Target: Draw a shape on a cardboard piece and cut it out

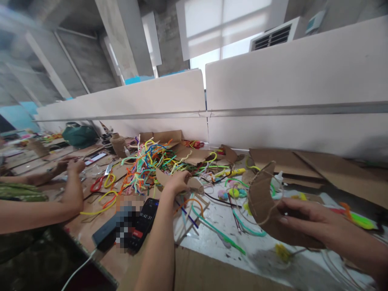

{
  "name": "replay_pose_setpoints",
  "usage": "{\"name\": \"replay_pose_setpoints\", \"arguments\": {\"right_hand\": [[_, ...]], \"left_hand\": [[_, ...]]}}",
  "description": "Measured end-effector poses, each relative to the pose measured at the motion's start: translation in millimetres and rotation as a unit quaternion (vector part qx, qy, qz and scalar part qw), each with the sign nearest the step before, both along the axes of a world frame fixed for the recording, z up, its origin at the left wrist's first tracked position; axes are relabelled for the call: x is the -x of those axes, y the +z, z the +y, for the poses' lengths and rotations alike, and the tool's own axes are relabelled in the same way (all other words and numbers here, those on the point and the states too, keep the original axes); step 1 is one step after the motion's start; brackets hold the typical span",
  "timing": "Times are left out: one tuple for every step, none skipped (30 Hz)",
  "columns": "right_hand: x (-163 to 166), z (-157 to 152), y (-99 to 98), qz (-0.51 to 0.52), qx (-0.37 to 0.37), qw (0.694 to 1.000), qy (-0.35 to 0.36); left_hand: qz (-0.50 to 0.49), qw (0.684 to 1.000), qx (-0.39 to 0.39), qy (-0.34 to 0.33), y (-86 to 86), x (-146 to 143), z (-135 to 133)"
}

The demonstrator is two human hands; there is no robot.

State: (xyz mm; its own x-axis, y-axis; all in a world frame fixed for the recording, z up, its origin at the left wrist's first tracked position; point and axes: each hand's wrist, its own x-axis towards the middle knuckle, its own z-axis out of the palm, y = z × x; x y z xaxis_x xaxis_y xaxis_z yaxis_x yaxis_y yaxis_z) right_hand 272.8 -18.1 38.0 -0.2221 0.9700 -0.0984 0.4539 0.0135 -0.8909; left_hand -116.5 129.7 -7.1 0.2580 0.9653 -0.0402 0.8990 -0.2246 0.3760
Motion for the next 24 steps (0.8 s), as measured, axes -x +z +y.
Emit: {"name": "replay_pose_setpoints", "arguments": {"right_hand": [[-1.8,0.7,-2.2,0.001,0.002,1.0,0.001],[-3.2,1.3,-4.0,0.002,0.004,1.0,0.002],[-4.0,1.6,-5.1,0.003,0.004,1.0,0.002],[-4.3,1.7,-5.6,0.002,0.003,1.0,0.003],[-4.1,1.6,-5.3,0.0,0.0,1.0,0.004],[-3.6,1.3,-4.3,-0.002,-0.005,1.0,0.004],[-2.8,0.9,-2.9,-0.003,-0.011,1.0,0.002],[-1.9,0.5,-1.3,-0.001,-0.015,1.0,-0.002],[-1.0,0.1,0.4,0.002,-0.016,1.0,-0.003],[-0.3,-0.1,1.9,0.006,-0.015,1.0,-0.004],[0.1,-0.3,3.0,0.01,-0.012,1.0,-0.004],[0.3,-0.3,3.6,0.013,-0.007,1.0,-0.001],[0.2,-0.3,3.6,0.016,-0.003,1.0,0.004],[-0.2,-0.1,3.2,0.02,-0.001,1.0,0.007],[-0.8,0.1,2.4,0.024,-0.002,1.0,0.009],[-1.6,0.4,1.4,0.026,-0.005,1.0,0.009],[-2.6,0.8,0.3,0.027,-0.01,1.0,0.009],[-3.9,1.3,-0.5,0.027,-0.016,0.999,0.008],[-5.3,1.7,-1.0,0.026,-0.018,0.999,0.012],[-6.9,2.1,-1.0,0.027,-0.018,0.999,0.014],[-8.6,2.3,-0.4,0.028,-0.015,0.999,0.015],[-10.3,2.3,0.9,0.03,-0.011,0.999,0.012],[-11.9,2.2,2.8,0.027,-0.012,1.0,0.004],[-13.4,1.9,5.2,0.016,-0.024,0.999,-0.019]], "left_hand": [[-0.005,1.0,-0.002,0.007,0.6,0.3,0.0],[-0.012,1.0,-0.005,0.014,1.7,0.7,-0.3],[-0.022,0.999,-0.011,0.022,3.5,0.9,-0.9],[-0.034,0.999,-0.018,0.03,5.9,1.2,-1.8],[-0.05,0.998,-0.027,0.039,8.9,1.6,-2.9],[-0.068,0.996,-0.038,0.048,12.5,2.1,-4.2],[-0.088,0.993,-0.05,0.056,16.6,2.9,-5.8],[-0.11,0.99,-0.063,0.064,21.2,4.0,-7.6],[-0.133,0.986,-0.076,0.071,26.2,5.4,-9.6],[-0.158,0.98,-0.09,0.077,31.5,6.9,-11.7],[-0.185,0.974,-0.104,0.082,37.0,8.6,-14.1],[-0.212,0.967,-0.117,0.086,42.4,10.2,-16.5],[-0.24,0.958,-0.128,0.088,47.7,11.5,-19.0],[-0.267,0.95,-0.137,0.088,52.5,12.6,-21.2],[-0.293,0.941,-0.146,0.088,56.7,13.2,-23.2],[-0.317,0.932,-0.153,0.088,60.1,13.5,-24.8],[-0.336,0.924,-0.159,0.089,62.7,13.3,-25.8],[-0.352,0.917,-0.166,0.092,64.3,12.8,-26.2],[-0.363,0.911,-0.172,0.096,65.0,12.2,-26.0],[-0.37,0.906,-0.179,0.101,65.0,11.4,-25.2],[-0.374,0.902,-0.186,0.107,64.4,10.8,-24.0],[-0.373,0.9,-0.194,0.115,63.3,10.4,-22.5],[-0.37,0.898,-0.203,0.124,62.0,10.2,-20.8],[-0.363,0.898,-0.212,0.135,60.5,10.3,-19.1]]}}
